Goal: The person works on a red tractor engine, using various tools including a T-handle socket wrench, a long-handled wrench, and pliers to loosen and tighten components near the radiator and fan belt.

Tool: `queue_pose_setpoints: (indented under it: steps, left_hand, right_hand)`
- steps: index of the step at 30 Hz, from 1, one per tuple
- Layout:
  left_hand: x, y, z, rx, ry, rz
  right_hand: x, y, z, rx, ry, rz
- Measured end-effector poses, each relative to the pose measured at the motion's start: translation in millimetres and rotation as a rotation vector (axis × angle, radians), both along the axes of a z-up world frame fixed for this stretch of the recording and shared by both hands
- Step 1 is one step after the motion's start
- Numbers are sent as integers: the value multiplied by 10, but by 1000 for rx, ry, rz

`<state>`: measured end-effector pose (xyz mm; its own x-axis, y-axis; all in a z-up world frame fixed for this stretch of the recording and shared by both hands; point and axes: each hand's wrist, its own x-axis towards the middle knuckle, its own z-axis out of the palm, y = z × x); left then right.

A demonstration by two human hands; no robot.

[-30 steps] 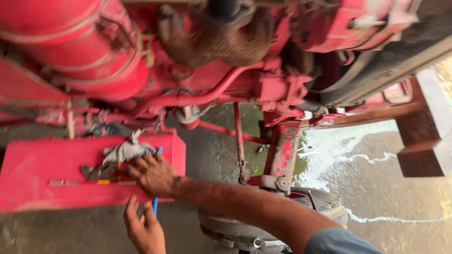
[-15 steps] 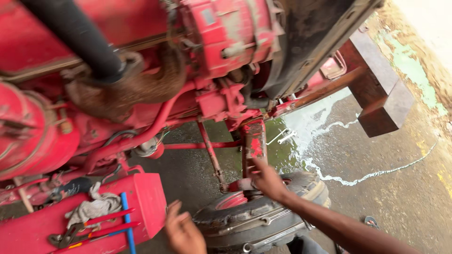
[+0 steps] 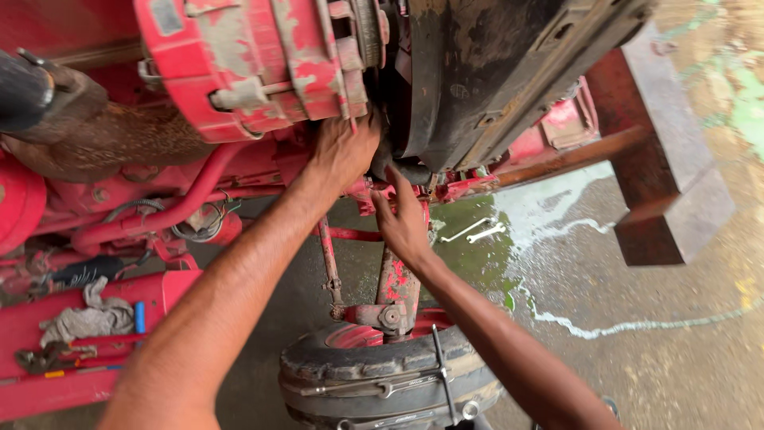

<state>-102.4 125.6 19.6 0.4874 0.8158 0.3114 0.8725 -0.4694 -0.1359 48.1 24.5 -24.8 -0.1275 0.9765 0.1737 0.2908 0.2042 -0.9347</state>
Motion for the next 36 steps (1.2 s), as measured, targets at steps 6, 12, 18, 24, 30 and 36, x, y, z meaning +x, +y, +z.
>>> queue_pose_setpoints:
  steps: [6,12,18,24,30,36]
  left_hand:
    - [26,268,-124,-132,308,71]
    - [-62,307,-232,-78,387,25]
    - [-198,472,-223,-48,419,-126]
    - [-245,544,-425,-31,435,-227]
    - [-342,615,-575,-26,453,-267]
    - [-131,770,-599,-11,458,-279]
  right_hand:
    - [-288,303,-470,-70,-79,-167]
    - [-268,218,-653,-19,-24,-177]
    - [-177,439,-962,229,-300,-440]
    - [-265,760,-944,134,-414,-371]
    - [-201,686,-743,94,-573,-298]
    - [-172,770,-823,5,-475,-261]
